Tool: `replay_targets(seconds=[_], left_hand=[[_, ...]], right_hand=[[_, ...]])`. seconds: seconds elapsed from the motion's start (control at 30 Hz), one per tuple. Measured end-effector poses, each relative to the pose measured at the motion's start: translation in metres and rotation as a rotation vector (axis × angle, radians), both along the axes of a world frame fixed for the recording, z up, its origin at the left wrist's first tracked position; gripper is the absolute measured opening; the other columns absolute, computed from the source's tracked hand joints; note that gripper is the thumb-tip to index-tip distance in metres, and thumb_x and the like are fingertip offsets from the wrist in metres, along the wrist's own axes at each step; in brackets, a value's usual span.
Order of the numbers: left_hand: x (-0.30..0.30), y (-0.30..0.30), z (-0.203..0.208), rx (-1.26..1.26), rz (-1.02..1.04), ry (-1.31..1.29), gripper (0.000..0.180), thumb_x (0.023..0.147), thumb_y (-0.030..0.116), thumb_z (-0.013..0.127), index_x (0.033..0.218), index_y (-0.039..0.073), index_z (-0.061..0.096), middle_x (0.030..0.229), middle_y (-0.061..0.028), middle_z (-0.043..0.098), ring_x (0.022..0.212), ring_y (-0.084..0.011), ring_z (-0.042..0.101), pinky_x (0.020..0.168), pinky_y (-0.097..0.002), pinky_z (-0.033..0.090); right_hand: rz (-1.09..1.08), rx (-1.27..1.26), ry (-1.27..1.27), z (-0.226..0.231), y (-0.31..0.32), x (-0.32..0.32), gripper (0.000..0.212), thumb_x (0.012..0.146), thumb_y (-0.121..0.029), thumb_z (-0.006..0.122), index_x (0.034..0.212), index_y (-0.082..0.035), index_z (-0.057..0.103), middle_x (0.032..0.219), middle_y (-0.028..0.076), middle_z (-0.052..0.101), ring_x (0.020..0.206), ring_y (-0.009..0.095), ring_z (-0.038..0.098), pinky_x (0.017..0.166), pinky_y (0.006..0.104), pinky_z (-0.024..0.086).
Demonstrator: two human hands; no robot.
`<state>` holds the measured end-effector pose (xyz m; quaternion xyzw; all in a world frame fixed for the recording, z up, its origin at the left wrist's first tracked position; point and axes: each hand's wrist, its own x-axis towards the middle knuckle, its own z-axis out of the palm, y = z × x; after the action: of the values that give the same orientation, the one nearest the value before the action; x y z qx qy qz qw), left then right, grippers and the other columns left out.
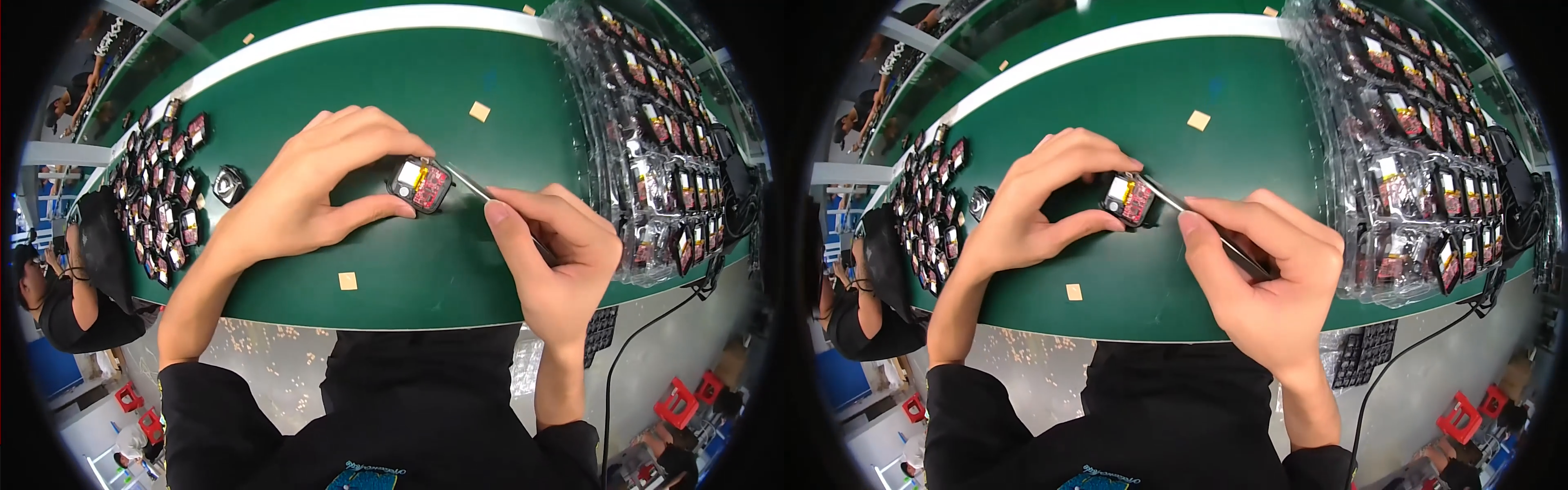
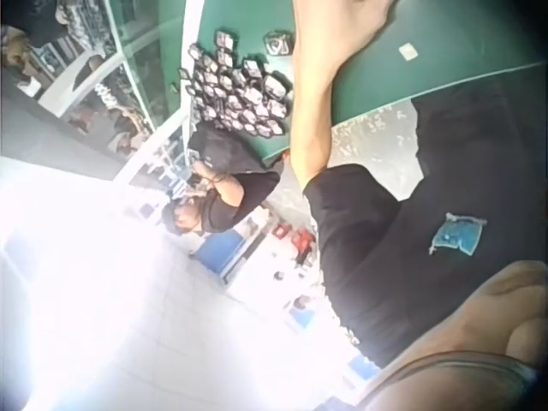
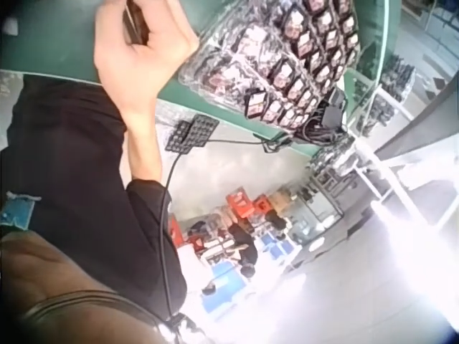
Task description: Using tweezers to assemble small electronic components into device housings on an assembly line.
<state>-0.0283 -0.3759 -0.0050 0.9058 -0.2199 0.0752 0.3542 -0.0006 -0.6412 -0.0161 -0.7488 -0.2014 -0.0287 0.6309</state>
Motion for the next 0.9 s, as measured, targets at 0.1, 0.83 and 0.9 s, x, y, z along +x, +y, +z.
replay_targets(seconds=[0.1,0.83,0.9], left_hand=[[-0.003,0.001,0.005,-0.005,-0.040,0.099,0.054,0.076,0.016,0.097,0.127,0.005,0.080,0.108,-0.0056,0.074,0.085,-0.0207,0.057,0.078,-0.0339,0.045],[0.003,0.008,0.001,0.036,-0.066,0.096,0.064,0.069,0.032,0.099,0.122,0.002,0.080,0.092,-0.0041,0.072,0.068,-0.0150,0.046,0.074,-0.0319,0.037],[0.004,0.007,0.000,0.027,-0.065,0.100,0.063,0.069,0.032,0.099,0.121,0.002,0.080,0.092,-0.0040,0.072,0.067,-0.0149,0.045,0.074,-0.0318,0.037]], right_hand=[[0.075,-0.067,0.001,0.000,-0.005,0.000,0.009,0.087,0.007,0.083,0.096,0.005,0.082,0.068,0.001,0.064,0.056,0.004,0.052,0.051,0.0232,0.034],[0.095,-0.309,-0.269,-0.001,0.000,0.003,0.021,0.081,0.009,0.086,0.101,0.003,0.085,0.074,0.001,0.066,0.056,0.003,0.047,0.051,0.0223,0.031],[0.090,-0.310,-0.306,-0.004,0.000,0.003,0.022,0.081,0.010,0.086,0.102,0.003,0.086,0.074,0.001,0.066,0.055,0.002,0.045,0.051,0.0226,0.029]])
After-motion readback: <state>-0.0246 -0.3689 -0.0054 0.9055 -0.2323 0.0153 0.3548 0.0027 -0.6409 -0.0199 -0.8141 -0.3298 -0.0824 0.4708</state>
